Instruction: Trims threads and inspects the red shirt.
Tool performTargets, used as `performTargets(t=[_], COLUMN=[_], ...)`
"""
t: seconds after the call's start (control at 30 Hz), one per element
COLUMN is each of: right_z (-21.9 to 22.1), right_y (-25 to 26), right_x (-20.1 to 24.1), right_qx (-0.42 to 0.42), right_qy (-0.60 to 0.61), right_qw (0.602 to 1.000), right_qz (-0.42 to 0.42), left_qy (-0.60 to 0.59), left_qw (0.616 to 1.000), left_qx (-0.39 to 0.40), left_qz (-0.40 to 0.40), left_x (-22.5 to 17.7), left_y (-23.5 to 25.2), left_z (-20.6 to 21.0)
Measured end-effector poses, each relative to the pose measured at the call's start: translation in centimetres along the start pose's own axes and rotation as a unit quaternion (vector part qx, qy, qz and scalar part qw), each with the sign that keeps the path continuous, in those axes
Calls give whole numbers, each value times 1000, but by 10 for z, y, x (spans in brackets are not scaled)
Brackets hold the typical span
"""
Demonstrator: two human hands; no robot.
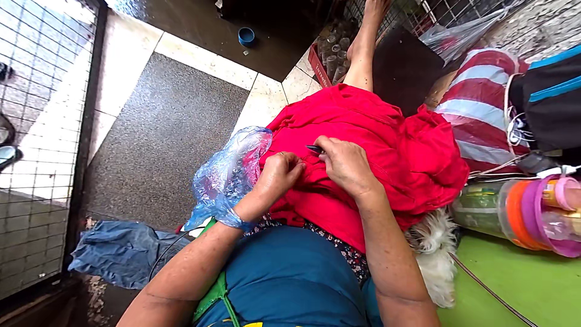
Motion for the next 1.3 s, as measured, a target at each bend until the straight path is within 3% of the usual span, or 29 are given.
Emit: performTargets(t=[0.07,0.17,0.33,0.47,0.53,0.6,0.67,0.77,0.87,0.97,1.07,1.17,1.3], right_z=[-2,-5,-5,18,41,62,68,61,54,42,9,-23,-27], right_y=[1,2,9,31,46,56,54,39,21,-9,-56,-106,-140], right_x=[-6,-9,4,36,47,53,58,64,72,69,36,-16,-66], right_qx=[-6,-35,-130,-132,-78,-28,-41,-99,-79,-56,-171,-280,-228], right_qy=[51,124,308,361,358,368,386,424,408,330,297,211,146], right_qw=[998,990,939,919,924,922,917,899,910,942,939,928,924], right_qz=[22,55,84,92,111,119,91,49,9,-12,22,125,269], left_qy=[-81,-159,-179,-179,-153,-60,83,224,240,215,165,117,105], left_qw=[990,969,912,866,884,942,981,969,947,964,985,992,989], left_qx=[87,178,358,419,387,281,152,53,108,96,44,29,29], left_qz=[-70,-66,86,208,215,171,81,-86,-183,-124,-11,22,104], left_x=[3,-5,-59,-84,-77,-54,-20,30,55,53,41,23,5], left_y=[-1,-10,-39,-59,-65,-67,-64,-57,-56,-58,-56,-48,-22], left_z=[-11,-19,-18,-15,-27,-51,-75,-99,-102,-96,-94,-86,-50])
Point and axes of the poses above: each hand's wrist, its own y-axis towards the middle knuckle, its own z-axis out of the palm, x = y × z, the point moved 2 cm from there along y, towards the middle knuckle, and after that the axes turned 3 degrees about y, right-handed, at the moved point
